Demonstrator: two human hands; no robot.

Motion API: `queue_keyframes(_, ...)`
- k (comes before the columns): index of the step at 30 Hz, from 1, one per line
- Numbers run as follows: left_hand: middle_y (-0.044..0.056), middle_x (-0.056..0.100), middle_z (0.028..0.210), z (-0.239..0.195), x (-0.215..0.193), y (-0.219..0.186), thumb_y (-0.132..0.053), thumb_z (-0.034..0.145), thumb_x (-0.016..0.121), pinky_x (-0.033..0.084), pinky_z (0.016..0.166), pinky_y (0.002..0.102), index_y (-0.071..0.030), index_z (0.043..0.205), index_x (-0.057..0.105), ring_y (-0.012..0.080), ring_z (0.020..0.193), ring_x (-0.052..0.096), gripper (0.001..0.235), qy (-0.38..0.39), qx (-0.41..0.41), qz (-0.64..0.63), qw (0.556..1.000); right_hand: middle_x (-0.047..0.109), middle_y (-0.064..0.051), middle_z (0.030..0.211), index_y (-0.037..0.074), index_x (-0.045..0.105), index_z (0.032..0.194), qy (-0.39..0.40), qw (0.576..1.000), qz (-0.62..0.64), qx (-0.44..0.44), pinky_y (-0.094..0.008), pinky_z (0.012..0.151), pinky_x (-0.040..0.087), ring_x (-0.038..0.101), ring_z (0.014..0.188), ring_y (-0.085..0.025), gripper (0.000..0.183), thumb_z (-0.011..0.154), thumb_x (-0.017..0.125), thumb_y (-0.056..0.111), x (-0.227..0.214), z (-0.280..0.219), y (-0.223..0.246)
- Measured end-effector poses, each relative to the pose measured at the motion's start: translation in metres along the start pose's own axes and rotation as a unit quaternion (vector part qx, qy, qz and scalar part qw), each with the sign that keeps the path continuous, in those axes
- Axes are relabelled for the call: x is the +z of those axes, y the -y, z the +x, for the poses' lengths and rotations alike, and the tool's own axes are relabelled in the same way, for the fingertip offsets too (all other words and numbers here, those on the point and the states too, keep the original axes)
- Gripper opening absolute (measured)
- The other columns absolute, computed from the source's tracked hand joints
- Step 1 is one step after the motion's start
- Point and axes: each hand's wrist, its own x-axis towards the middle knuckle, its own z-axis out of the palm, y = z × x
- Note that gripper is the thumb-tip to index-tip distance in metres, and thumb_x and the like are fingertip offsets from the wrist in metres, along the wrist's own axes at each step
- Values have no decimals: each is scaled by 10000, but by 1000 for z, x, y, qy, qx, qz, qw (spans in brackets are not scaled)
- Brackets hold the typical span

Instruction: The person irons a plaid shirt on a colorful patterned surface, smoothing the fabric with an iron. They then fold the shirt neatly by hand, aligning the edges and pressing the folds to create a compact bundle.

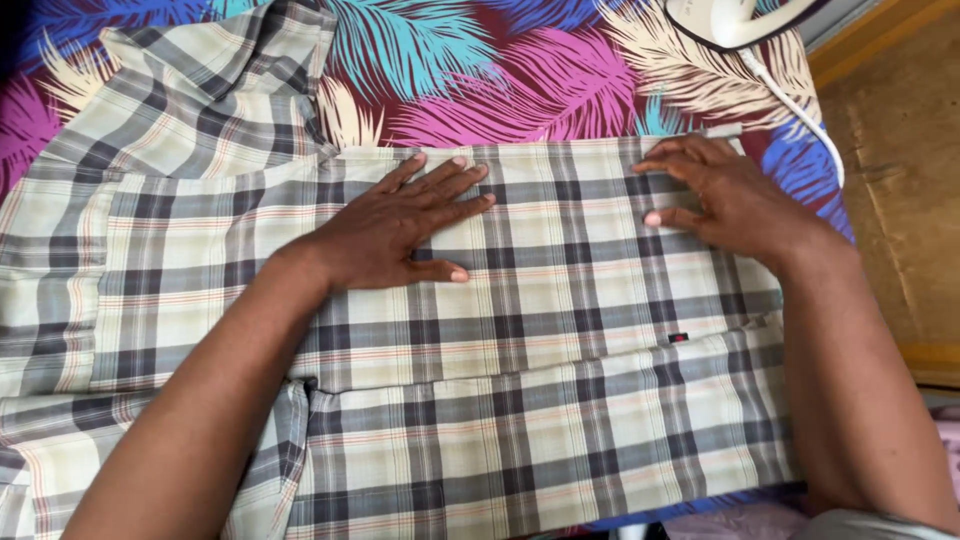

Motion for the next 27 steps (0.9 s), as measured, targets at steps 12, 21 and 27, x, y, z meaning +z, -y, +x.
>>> queue_keyframes(12,146,562,1494,-21,-39,6,-528,939,666,332,1206,541,-173,1467,566,374,1436,472,644,5,-130,-69,989,488,-73,1536,200,532,1481,-46,991,-113,50,-608,1116,359,418,1454,-347,639,957,597,560,33,-14,91)
queue_keyframes(21,147,606,1445,-110,-89,47,-431,948,682,452,1031,462,-125,1442,595,340,1261,602,587,-98,-293,-90,947,430,-92,1608,196,457,1547,-91,971,-174,134,-636,1077,332,381,1469,-345,634,1018,410,543,38,-21,19)
queue_keyframes(27,247,475,1491,-144,-79,142,-534,891,782,339,1042,661,-120,1530,411,479,1372,382,847,-204,-491,85,842,597,-79,1484,153,575,1482,-152,960,-234,4,-530,1031,402,529,1359,-320,625,978,558,523,37,35,66)
